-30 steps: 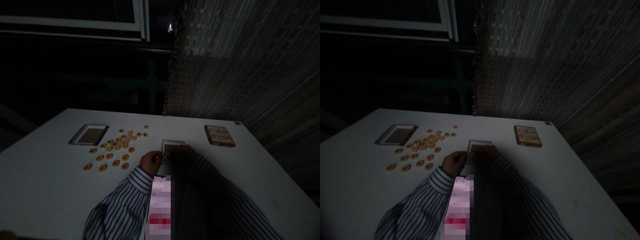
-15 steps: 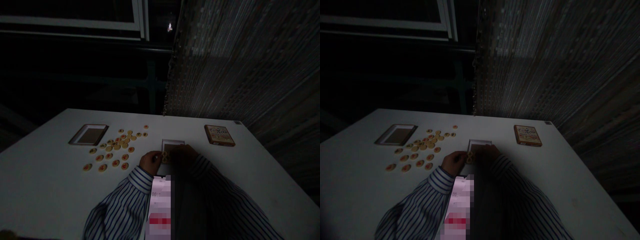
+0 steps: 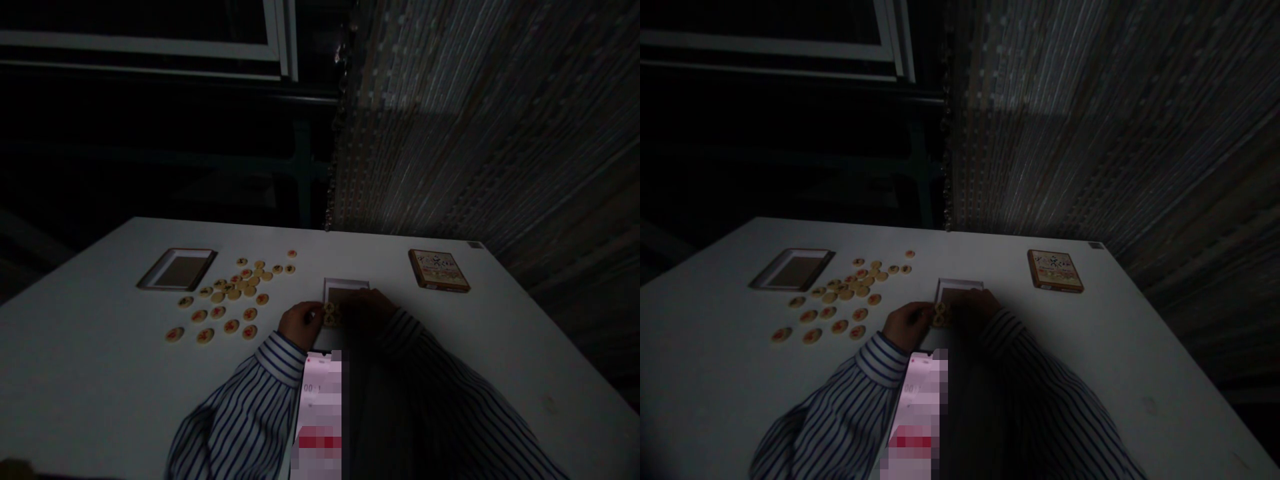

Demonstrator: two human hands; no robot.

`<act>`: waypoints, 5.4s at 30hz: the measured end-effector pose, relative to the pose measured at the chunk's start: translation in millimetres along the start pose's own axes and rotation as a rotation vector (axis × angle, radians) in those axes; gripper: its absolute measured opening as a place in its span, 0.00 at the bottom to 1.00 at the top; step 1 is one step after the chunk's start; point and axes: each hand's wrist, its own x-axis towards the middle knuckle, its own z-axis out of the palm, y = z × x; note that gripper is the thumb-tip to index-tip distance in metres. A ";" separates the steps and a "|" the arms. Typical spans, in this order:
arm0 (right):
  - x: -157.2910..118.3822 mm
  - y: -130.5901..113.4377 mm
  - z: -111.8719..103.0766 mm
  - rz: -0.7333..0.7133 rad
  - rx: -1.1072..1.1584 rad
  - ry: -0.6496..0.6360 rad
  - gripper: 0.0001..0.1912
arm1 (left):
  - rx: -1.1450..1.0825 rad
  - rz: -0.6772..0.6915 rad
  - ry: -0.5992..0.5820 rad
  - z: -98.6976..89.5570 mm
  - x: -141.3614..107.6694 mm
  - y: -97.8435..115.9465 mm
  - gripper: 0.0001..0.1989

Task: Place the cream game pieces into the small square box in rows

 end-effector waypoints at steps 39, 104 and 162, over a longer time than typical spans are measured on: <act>2.1 0.6 1.0 0.011 0.014 -0.053 0.15 | 0.001 0.031 0.000 1.5 -0.1 -0.5 0.10; 2.7 2.0 6.2 -0.034 0.029 0.031 0.13 | 0.006 0.030 -0.003 0.6 -0.8 -1.0 0.10; 4.4 1.3 3.4 -0.012 -0.007 -0.018 0.14 | 0.005 0.039 0.010 0.5 -0.6 -1.1 0.10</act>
